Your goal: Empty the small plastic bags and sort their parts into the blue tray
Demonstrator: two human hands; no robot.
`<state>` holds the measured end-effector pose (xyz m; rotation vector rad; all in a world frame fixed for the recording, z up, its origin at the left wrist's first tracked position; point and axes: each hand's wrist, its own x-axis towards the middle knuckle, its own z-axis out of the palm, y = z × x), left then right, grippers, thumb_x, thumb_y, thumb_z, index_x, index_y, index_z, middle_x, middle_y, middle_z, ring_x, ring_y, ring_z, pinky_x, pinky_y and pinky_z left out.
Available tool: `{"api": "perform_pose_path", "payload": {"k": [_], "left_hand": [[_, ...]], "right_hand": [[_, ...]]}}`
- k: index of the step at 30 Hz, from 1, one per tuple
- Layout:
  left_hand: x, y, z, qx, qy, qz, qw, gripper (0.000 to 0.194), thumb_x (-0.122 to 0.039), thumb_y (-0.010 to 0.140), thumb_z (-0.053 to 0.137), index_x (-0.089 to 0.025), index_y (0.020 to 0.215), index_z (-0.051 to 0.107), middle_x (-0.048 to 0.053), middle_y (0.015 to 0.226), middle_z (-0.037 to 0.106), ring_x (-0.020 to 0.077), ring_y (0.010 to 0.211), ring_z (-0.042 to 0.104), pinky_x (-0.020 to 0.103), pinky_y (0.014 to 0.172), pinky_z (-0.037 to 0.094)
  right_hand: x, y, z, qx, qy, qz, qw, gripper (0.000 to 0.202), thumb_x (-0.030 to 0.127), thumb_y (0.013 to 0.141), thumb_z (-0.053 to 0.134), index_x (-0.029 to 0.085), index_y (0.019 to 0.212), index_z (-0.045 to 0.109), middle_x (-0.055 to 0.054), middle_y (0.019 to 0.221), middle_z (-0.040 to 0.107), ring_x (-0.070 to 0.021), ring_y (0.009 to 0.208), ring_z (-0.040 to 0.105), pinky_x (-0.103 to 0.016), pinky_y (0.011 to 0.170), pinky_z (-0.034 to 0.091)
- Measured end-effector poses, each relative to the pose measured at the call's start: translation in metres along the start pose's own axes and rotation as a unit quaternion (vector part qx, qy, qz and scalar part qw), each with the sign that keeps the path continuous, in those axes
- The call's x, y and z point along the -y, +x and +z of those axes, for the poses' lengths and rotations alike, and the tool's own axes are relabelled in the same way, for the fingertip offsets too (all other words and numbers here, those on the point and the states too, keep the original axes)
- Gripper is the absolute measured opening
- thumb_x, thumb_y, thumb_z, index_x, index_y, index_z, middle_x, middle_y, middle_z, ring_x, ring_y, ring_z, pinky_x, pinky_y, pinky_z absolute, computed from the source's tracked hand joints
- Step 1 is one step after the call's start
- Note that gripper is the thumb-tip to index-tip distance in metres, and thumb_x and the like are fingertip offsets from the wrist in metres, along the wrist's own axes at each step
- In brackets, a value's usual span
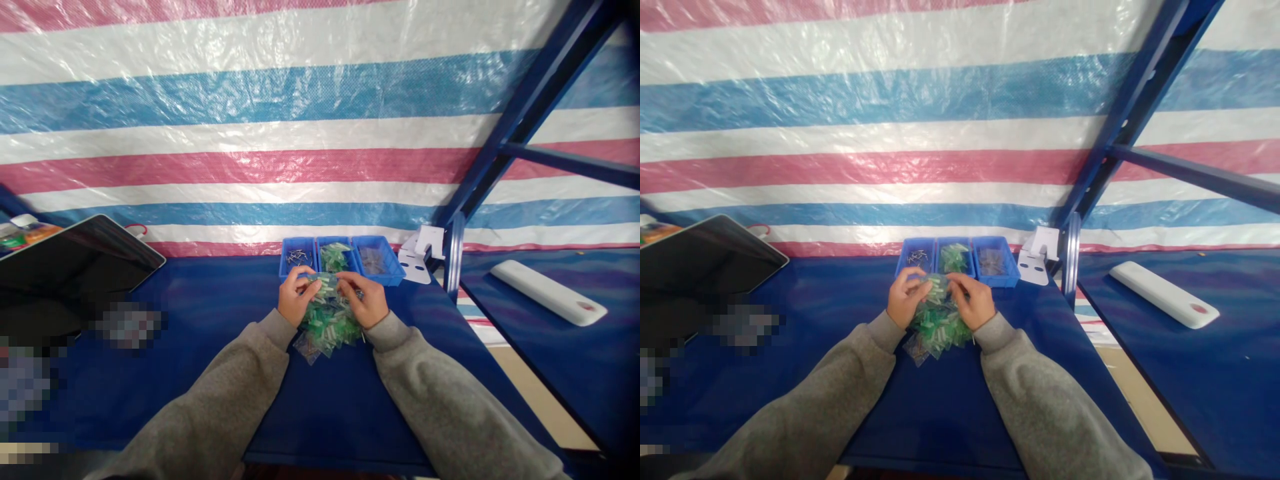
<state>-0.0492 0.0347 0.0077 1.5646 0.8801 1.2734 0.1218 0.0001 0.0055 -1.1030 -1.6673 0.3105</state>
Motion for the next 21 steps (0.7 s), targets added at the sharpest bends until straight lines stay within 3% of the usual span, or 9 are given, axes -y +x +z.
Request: {"api": "perform_pose_path", "payload": {"k": [2,4,7,9,13,15,18,21], "left_hand": [[-0.002,0.000,0.000,-0.012,-0.025,-0.008,1.000,0.034,-0.035,0.072,0.067,-0.017,0.095,0.050,-0.008,0.049,0.051,0.0058,0.038,0.046,0.017,0.042,0.037],[-0.003,0.000,0.000,-0.004,-0.037,-0.015,0.999,0.032,-0.037,0.072,0.066,-0.017,0.090,0.050,-0.008,0.047,0.049,0.0060,0.037,0.046,0.017,0.041,0.036],[-0.003,-0.001,-0.001,0.029,-0.020,-0.004,0.999,0.029,-0.043,0.079,0.056,-0.015,0.085,0.056,-0.003,0.054,0.054,0.0078,0.042,0.049,0.020,0.044,0.039],[-0.004,-0.002,-0.002,0.050,0.023,0.040,0.998,0.033,-0.044,0.083,0.050,-0.014,0.087,0.061,0.001,0.064,0.058,0.0097,0.051,0.053,0.022,0.052,0.044],[-0.006,-0.001,-0.004,0.049,0.134,0.131,0.981,0.026,-0.038,0.076,0.062,-0.015,0.085,0.065,0.008,0.091,0.060,0.0161,0.079,0.058,0.026,0.069,0.048],[-0.003,0.000,-0.003,0.041,0.129,0.111,0.984,0.022,-0.036,0.077,0.061,-0.015,0.084,0.063,0.007,0.090,0.062,0.0163,0.080,0.060,0.026,0.071,0.049],[0.002,0.000,-0.001,0.031,0.050,0.034,0.998,0.025,-0.036,0.077,0.061,-0.016,0.091,0.054,0.001,0.073,0.062,0.0105,0.057,0.058,0.022,0.057,0.048],[0.004,-0.001,0.002,0.023,-0.036,-0.009,0.999,0.033,-0.038,0.076,0.063,-0.018,0.096,0.045,-0.005,0.060,0.058,0.0060,0.039,0.049,0.017,0.042,0.039]], "right_hand": [[0.003,0.001,-0.001,-0.003,0.006,-0.031,1.000,0.032,0.025,0.085,0.047,0.021,0.116,0.053,-0.008,0.104,0.060,-0.0166,0.080,0.061,-0.030,0.067,0.053],[0.005,0.003,-0.002,0.007,-0.007,-0.067,0.998,0.031,0.025,0.083,0.050,0.022,0.113,0.056,-0.010,0.116,0.054,-0.0191,0.092,0.059,-0.033,0.072,0.053],[0.002,0.004,-0.002,0.018,-0.033,-0.093,0.995,0.018,0.023,0.085,0.049,0.021,0.097,0.062,-0.008,0.104,0.060,-0.0200,0.095,0.057,-0.035,0.081,0.050],[-0.001,0.004,-0.001,0.014,-0.042,-0.080,0.996,0.016,0.023,0.086,0.047,0.020,0.089,0.063,-0.007,0.089,0.064,-0.0189,0.087,0.060,-0.034,0.079,0.050],[-0.007,0.002,0.002,0.009,-0.027,-0.018,0.999,0.013,0.028,0.084,0.052,0.019,0.084,0.062,-0.004,0.077,0.066,-0.0165,0.068,0.061,-0.029,0.065,0.050],[-0.007,0.000,0.002,0.020,-0.003,0.008,1.000,0.014,0.030,0.083,0.054,0.019,0.085,0.062,-0.002,0.070,0.065,-0.0155,0.061,0.061,-0.027,0.062,0.050],[-0.001,0.000,0.001,0.030,0.017,0.017,0.999,0.020,0.028,0.087,0.047,0.020,0.099,0.061,-0.001,0.067,0.064,-0.0140,0.057,0.061,-0.027,0.061,0.051],[0.004,0.001,-0.002,0.018,0.009,-0.025,0.999,0.031,0.025,0.087,0.043,0.022,0.115,0.055,-0.008,0.102,0.061,-0.0156,0.075,0.062,-0.030,0.067,0.053]]}}
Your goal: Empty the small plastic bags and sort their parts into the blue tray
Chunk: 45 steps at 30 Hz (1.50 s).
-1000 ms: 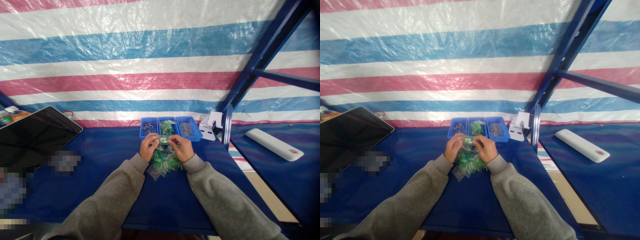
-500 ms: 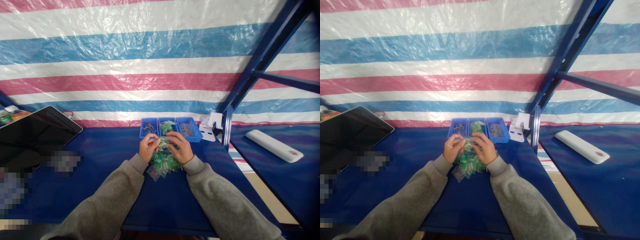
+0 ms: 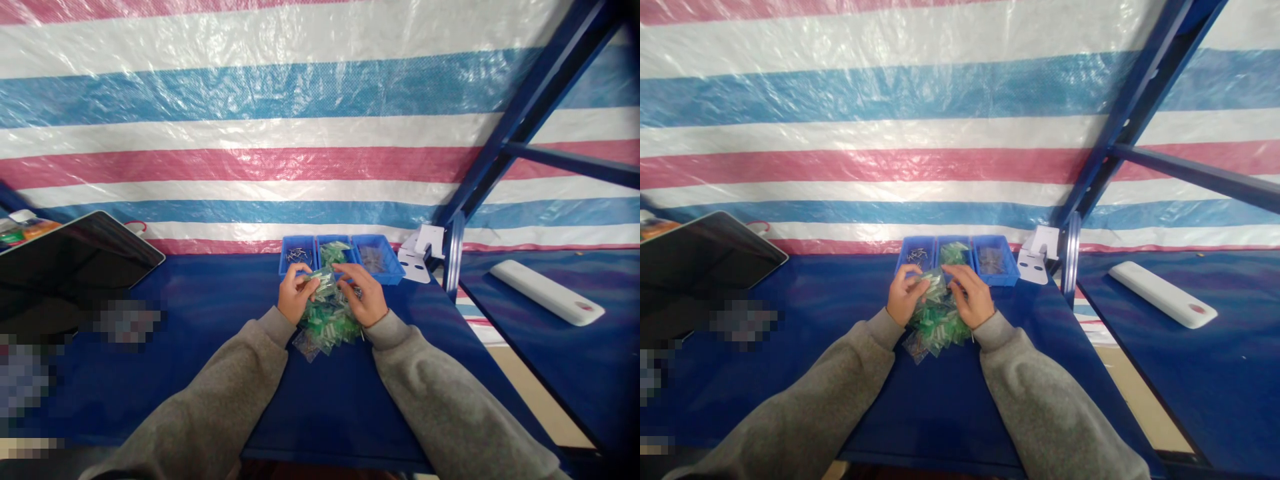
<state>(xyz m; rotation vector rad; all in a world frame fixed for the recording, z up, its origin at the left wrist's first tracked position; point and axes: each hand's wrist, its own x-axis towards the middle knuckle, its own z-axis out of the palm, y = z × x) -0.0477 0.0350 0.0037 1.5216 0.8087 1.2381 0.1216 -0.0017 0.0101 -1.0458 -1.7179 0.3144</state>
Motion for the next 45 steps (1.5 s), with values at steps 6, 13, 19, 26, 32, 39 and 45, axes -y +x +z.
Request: {"api": "perform_pose_path", "payload": {"k": [6,13,19,26,32,39,45], "left_hand": [[-0.007,-0.002,-0.001,0.008,0.055,0.050,0.997,0.031,-0.044,0.086,0.045,-0.016,0.092,0.055,0.002,0.071,0.062,0.0116,0.060,0.060,0.022,0.056,0.048],[0.002,-0.001,0.000,0.043,0.046,0.033,0.997,0.038,-0.039,0.072,0.065,-0.014,0.100,0.056,0.006,0.086,0.065,0.0164,0.072,0.063,0.029,0.066,0.053],[-0.006,0.001,0.001,0.040,-0.042,-0.004,0.998,0.046,-0.032,0.073,0.066,-0.018,0.109,0.041,-0.004,0.057,0.059,0.0082,0.042,0.053,0.019,0.047,0.044],[-0.007,0.000,-0.001,0.060,-0.016,0.001,0.998,0.031,-0.043,0.081,0.053,-0.013,0.088,0.056,-0.003,0.051,0.054,0.0078,0.041,0.048,0.020,0.045,0.039],[-0.006,0.000,-0.006,0.013,0.166,0.129,0.978,0.026,-0.039,0.075,0.062,-0.015,0.081,0.066,0.002,0.068,0.057,0.0107,0.059,0.052,0.023,0.057,0.043],[-0.006,0.001,-0.007,-0.025,0.193,0.119,0.974,0.022,-0.036,0.077,0.061,-0.017,0.069,0.068,0.002,0.060,0.064,0.0129,0.055,0.059,0.026,0.059,0.048],[-0.001,-0.001,-0.003,-0.055,0.049,0.025,0.997,0.022,-0.035,0.074,0.064,-0.015,0.083,0.063,-0.001,0.056,0.064,0.0145,0.047,0.061,0.025,0.049,0.049]], "right_hand": [[-0.005,0.002,0.000,0.003,-0.045,-0.066,0.997,0.016,0.024,0.085,0.049,0.020,0.090,0.063,-0.008,0.095,0.061,-0.0193,0.090,0.058,-0.034,0.080,0.049],[-0.009,-0.002,0.003,-0.019,-0.017,0.046,0.999,0.016,0.032,0.083,0.054,0.019,0.085,0.063,-0.001,0.065,0.063,-0.0142,0.057,0.059,-0.027,0.060,0.049],[-0.002,0.001,-0.001,0.010,-0.017,-0.033,0.999,0.036,0.021,0.085,0.045,0.023,0.120,0.052,-0.009,0.116,0.054,-0.0175,0.088,0.060,-0.032,0.072,0.052],[-0.005,0.003,0.002,-0.004,-0.044,-0.072,0.996,0.020,0.022,0.086,0.046,0.021,0.095,0.063,-0.008,0.103,0.061,-0.0191,0.096,0.057,-0.035,0.085,0.048],[-0.006,0.001,0.003,-0.033,-0.066,0.001,0.997,0.019,0.032,0.086,0.049,0.020,0.086,0.064,-0.004,0.079,0.067,-0.0161,0.070,0.062,-0.028,0.069,0.050],[-0.003,0.001,0.003,-0.037,-0.042,0.043,0.998,0.019,0.035,0.082,0.054,0.019,0.085,0.065,-0.002,0.070,0.066,-0.0136,0.059,0.058,-0.026,0.061,0.047],[-0.004,0.002,0.003,0.028,0.072,0.114,0.990,0.027,0.041,0.078,0.059,0.017,0.089,0.063,-0.001,0.068,0.064,-0.0137,0.058,0.059,-0.024,0.055,0.047]]}}
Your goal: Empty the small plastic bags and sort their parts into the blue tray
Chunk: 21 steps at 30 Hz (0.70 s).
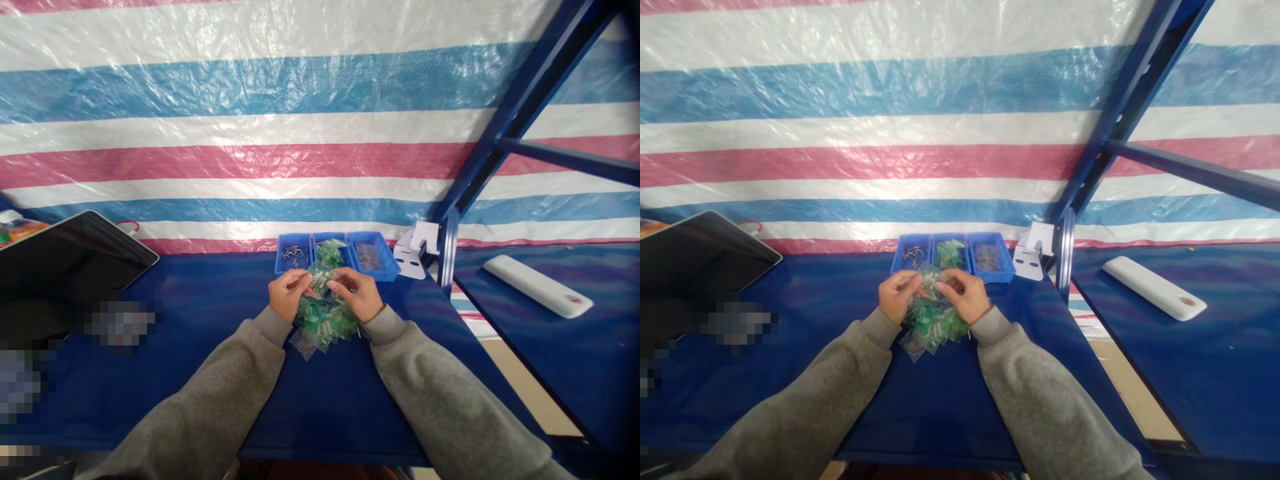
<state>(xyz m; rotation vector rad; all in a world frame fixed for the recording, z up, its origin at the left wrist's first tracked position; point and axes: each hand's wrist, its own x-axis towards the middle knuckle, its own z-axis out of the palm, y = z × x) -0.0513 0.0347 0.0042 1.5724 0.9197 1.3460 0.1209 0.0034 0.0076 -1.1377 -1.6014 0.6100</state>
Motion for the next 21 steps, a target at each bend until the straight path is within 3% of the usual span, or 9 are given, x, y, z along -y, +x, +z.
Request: {"api": "perform_pose_path", "payload": {"k": [5,11,15,21], "left_hand": [[-0.0014,-0.0011,-0.0009,-0.009,0.042,0.017,0.999,0.019,-0.034,0.074,0.065,-0.015,0.074,0.060,0.000,0.059,0.066,0.0144,0.052,0.063,0.025,0.055,0.050],[-0.0061,-0.0009,-0.0036,-0.023,0.183,0.100,0.978,0.019,-0.033,0.076,0.062,-0.017,0.067,0.059,0.000,0.062,0.063,0.0128,0.060,0.059,0.024,0.062,0.046],[-0.0081,0.0006,-0.0035,0.013,0.213,0.154,0.965,0.020,-0.033,0.077,0.060,-0.017,0.065,0.059,0.001,0.065,0.059,0.0129,0.063,0.053,0.025,0.062,0.043],[-0.0040,0.0037,-0.0071,-0.018,0.205,0.113,0.972,0.020,-0.034,0.076,0.060,-0.017,0.065,0.061,-0.001,0.061,0.058,0.0114,0.059,0.051,0.024,0.061,0.042]], "right_hand": [[-0.0059,-0.0009,0.0035,-0.002,0.018,0.022,1.000,0.029,0.044,0.081,0.055,0.017,0.069,0.058,0.001,0.055,0.058,-0.0116,0.049,0.054,-0.024,0.051,0.045],[-0.0072,-0.0011,0.0040,-0.013,-0.007,0.022,1.000,0.028,0.043,0.083,0.050,0.019,0.071,0.055,0.001,0.055,0.058,-0.0123,0.050,0.055,-0.024,0.053,0.045],[-0.0074,-0.0003,0.0043,-0.012,-0.002,0.018,1.000,0.028,0.045,0.086,0.046,0.020,0.074,0.053,0.002,0.055,0.058,-0.0123,0.050,0.055,-0.024,0.052,0.045],[-0.0037,-0.0008,0.0033,-0.024,-0.007,0.014,1.000,0.031,0.044,0.084,0.048,0.019,0.066,0.051,0.003,0.052,0.055,-0.0109,0.047,0.054,-0.023,0.051,0.045]]}}
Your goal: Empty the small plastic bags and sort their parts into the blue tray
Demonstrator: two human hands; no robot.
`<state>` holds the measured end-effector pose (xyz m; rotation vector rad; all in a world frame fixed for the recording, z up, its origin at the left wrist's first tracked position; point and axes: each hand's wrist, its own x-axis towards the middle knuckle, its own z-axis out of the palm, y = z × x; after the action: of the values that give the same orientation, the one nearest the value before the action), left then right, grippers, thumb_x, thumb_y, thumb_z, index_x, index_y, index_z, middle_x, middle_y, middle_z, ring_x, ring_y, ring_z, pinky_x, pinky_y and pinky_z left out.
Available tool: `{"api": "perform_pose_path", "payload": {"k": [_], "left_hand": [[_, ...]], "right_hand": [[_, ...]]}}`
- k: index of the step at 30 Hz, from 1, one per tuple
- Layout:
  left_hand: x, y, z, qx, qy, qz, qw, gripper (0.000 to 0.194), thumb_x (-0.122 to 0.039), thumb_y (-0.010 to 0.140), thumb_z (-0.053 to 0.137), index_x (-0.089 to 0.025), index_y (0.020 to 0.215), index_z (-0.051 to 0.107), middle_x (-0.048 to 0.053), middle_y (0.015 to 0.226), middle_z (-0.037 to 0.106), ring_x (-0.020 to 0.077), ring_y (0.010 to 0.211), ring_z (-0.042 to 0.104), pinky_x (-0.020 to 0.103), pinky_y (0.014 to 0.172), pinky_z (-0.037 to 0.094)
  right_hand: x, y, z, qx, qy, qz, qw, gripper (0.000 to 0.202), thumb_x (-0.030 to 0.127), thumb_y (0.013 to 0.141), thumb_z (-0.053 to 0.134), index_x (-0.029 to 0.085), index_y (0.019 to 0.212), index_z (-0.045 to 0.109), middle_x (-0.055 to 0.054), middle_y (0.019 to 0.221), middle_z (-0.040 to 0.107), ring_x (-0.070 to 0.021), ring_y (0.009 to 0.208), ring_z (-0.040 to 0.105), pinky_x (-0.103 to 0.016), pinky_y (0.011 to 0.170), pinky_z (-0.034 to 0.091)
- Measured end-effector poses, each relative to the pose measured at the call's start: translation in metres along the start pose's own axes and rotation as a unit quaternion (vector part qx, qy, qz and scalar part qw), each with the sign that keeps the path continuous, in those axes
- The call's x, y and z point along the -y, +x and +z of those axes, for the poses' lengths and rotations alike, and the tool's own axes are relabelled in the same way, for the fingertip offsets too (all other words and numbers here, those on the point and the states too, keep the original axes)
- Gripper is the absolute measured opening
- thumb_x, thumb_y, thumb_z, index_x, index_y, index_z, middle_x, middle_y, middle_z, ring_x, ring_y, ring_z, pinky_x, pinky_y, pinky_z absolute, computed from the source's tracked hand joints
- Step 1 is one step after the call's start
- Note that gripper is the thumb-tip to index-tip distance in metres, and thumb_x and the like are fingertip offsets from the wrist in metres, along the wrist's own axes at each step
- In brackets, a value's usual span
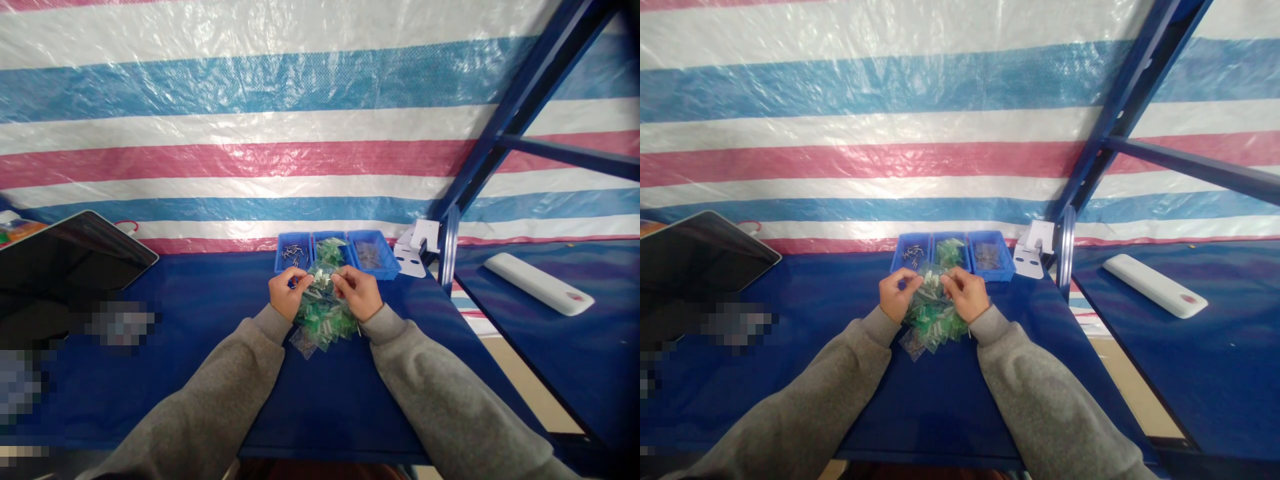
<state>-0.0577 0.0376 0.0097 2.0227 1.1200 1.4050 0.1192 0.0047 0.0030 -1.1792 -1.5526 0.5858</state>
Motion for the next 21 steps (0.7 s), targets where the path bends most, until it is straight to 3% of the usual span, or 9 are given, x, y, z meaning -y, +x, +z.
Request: {"api": "perform_pose_path", "payload": {"k": [5,7,11,15,18,21], "left_hand": [[0.0034,-0.0013,0.0005,0.032,-0.024,-0.008,0.999,0.019,-0.033,0.075,0.061,-0.016,0.066,0.063,-0.001,0.061,0.061,0.0113,0.057,0.053,0.023,0.060,0.043],[0.0029,-0.0024,0.0016,0.013,-0.021,-0.012,1.000,0.020,-0.034,0.075,0.061,-0.016,0.068,0.064,0.000,0.064,0.062,0.0120,0.059,0.054,0.024,0.061,0.044],[0.0012,-0.0046,0.0039,0.061,-0.033,0.005,0.998,0.020,-0.035,0.076,0.060,-0.016,0.069,0.064,0.000,0.063,0.063,0.0120,0.059,0.056,0.023,0.062,0.045],[0.0006,-0.0050,0.0032,0.006,-0.018,-0.008,1.000,0.018,-0.033,0.077,0.059,-0.016,0.072,0.064,0.001,0.067,0.063,0.0125,0.062,0.056,0.024,0.065,0.046],[-0.0002,-0.0034,0.0014,-0.017,-0.035,-0.016,0.999,0.018,-0.031,0.083,0.053,-0.017,0.088,0.063,0.004,0.084,0.065,0.0144,0.074,0.060,0.025,0.070,0.047],[0.0007,-0.0007,-0.0004,-0.061,-0.047,-0.027,0.997,0.021,-0.030,0.085,0.049,-0.017,0.097,0.060,0.006,0.094,0.064,0.0160,0.083,0.060,0.026,0.072,0.048]], "right_hand": [[0.0042,0.0010,-0.0029,0.065,0.028,0.006,0.997,0.029,0.041,0.084,0.049,0.019,0.065,0.050,0.003,0.050,0.054,-0.0104,0.042,0.051,-0.023,0.046,0.042],[0.0051,0.0014,-0.0035,0.058,0.027,0.010,0.998,0.029,0.041,0.084,0.049,0.019,0.066,0.051,0.003,0.050,0.055,-0.0103,0.042,0.051,-0.023,0.045,0.042],[0.0058,0.0010,-0.0039,0.068,0.033,0.011,0.997,0.029,0.043,0.083,0.051,0.019,0.066,0.053,0.003,0.051,0.055,-0.0101,0.042,0.050,-0.022,0.045,0.042],[0.0052,0.0012,-0.0055,0.062,0.061,0.034,0.996,0.031,0.044,0.080,0.055,0.018,0.063,0.052,0.003,0.048,0.053,-0.0096,0.041,0.049,-0.022,0.043,0.041],[0.0028,0.0033,-0.0063,0.073,0.122,0.057,0.988,0.033,0.046,0.076,0.058,0.018,0.061,0.053,0.003,0.047,0.054,-0.0094,0.039,0.048,-0.022,0.040,0.040],[-0.0017,0.0077,-0.0063,0.010,0.205,0.096,0.974,0.031,0.047,0.073,0.062,0.016,0.069,0.057,-0.001,0.056,0.062,-0.0118,0.044,0.056,-0.024,0.043,0.046]]}}
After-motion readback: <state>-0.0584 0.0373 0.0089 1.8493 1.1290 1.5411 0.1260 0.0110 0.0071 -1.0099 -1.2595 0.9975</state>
